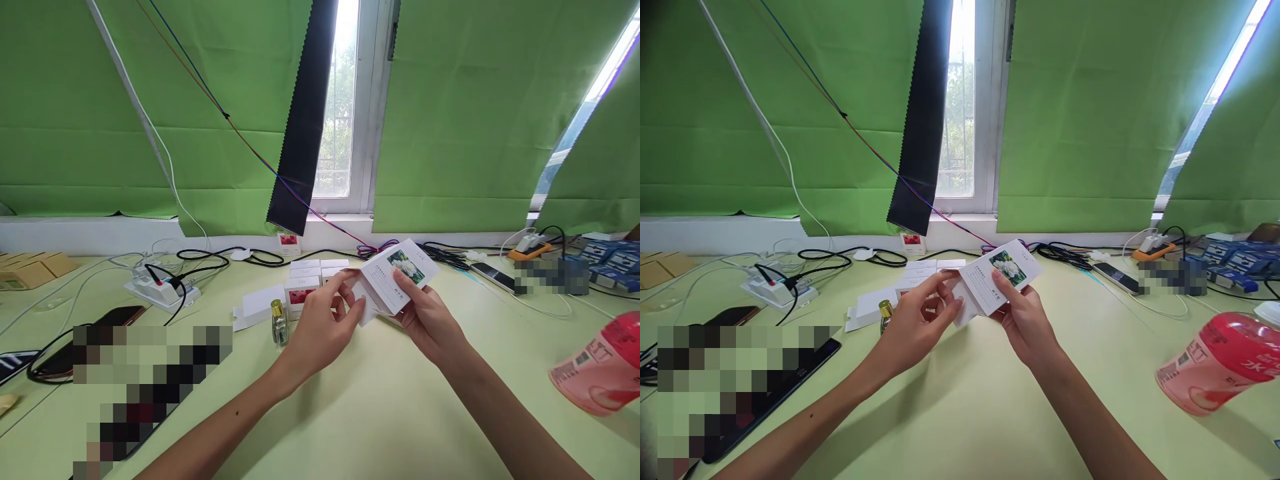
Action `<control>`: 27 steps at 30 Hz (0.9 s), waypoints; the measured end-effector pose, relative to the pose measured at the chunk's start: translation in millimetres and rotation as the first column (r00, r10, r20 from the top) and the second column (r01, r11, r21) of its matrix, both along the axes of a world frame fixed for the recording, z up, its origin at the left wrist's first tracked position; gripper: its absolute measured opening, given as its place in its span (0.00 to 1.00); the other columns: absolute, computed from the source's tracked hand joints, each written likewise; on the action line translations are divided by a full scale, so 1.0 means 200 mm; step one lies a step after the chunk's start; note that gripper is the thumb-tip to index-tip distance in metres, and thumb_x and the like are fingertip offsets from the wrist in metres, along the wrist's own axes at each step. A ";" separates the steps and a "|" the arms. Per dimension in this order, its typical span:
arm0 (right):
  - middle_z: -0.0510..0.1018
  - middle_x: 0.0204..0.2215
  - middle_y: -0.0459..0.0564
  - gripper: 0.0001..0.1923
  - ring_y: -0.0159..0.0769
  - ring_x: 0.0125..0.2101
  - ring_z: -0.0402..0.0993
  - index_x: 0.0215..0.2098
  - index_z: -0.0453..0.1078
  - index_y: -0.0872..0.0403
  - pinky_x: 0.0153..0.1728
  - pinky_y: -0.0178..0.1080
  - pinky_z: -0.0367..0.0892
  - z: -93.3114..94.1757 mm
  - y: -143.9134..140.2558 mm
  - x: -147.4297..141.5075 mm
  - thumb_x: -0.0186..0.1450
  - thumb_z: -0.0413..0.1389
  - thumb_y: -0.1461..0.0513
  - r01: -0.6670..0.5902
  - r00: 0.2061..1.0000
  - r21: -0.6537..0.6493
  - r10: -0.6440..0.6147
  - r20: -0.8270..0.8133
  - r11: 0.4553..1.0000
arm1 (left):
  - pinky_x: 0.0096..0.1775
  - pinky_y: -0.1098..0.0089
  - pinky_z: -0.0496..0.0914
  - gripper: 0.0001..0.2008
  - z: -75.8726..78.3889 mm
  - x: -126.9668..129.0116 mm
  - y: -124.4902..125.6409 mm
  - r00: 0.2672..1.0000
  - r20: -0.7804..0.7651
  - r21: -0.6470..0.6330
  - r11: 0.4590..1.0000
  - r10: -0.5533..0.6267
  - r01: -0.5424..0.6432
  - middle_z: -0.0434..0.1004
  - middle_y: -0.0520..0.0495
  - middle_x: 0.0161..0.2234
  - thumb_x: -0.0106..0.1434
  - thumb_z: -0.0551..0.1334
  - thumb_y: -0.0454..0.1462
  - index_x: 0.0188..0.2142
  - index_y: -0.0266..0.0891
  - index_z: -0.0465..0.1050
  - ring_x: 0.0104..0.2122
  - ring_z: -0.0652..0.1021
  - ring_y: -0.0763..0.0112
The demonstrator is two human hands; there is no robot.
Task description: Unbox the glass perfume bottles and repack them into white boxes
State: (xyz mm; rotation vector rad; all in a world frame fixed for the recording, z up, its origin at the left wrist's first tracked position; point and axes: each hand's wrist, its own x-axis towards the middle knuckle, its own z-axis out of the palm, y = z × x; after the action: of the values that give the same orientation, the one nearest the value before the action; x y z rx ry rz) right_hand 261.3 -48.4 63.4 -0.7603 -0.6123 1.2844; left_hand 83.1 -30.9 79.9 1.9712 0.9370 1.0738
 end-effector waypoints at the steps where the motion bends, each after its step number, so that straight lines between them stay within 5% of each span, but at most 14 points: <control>1: 0.83 0.47 0.51 0.21 0.40 0.42 0.82 0.49 0.74 0.53 0.37 0.37 0.80 0.00 0.00 0.00 0.59 0.70 0.58 0.007 1.000 -0.001 -0.007 0.004 1.000 | 0.25 0.75 0.64 0.18 0.00 0.00 0.00 0.999 0.035 -0.028 1.000 -0.004 0.005 0.68 0.54 0.32 0.67 0.61 0.41 0.55 0.44 0.68 0.24 0.68 0.78; 13: 0.83 0.42 0.51 0.27 0.41 0.39 0.82 0.48 0.74 0.53 0.32 0.36 0.79 0.01 -0.01 -0.01 0.55 0.72 0.53 0.089 0.989 0.002 -0.089 0.115 0.996 | 0.16 0.78 0.49 0.16 0.02 0.00 0.01 0.962 0.270 -0.379 0.914 -0.039 0.143 0.66 0.56 0.25 0.58 0.69 0.48 0.36 0.37 0.73 0.15 0.57 0.87; 22: 0.84 0.41 0.51 0.25 0.41 0.37 0.82 0.45 0.75 0.54 0.31 0.36 0.80 -0.01 0.03 0.04 0.54 0.73 0.53 0.164 0.982 -0.005 -0.163 0.095 0.986 | 0.18 0.78 0.54 0.15 0.01 -0.04 0.04 0.950 0.294 -0.405 0.886 -0.108 0.226 0.62 0.56 0.20 0.58 0.71 0.46 0.29 0.36 0.76 0.18 0.59 0.84; 27: 0.85 0.36 0.48 0.18 0.39 0.38 0.82 0.41 0.75 0.54 0.35 0.35 0.81 -0.04 0.13 0.24 0.56 0.72 0.59 0.352 0.935 -0.058 -0.354 -0.031 0.934 | 0.20 0.77 0.65 0.13 0.11 -0.20 0.05 0.915 0.386 -0.282 0.929 -0.120 0.241 0.74 0.48 0.37 0.58 0.71 0.44 0.28 0.36 0.76 0.22 0.69 0.81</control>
State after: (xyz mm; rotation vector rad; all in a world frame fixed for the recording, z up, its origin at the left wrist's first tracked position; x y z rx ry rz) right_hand 308.9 -22.9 54.5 -0.8424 -0.3877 0.9828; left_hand 42.6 -20.1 101.8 1.4905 0.6623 1.0523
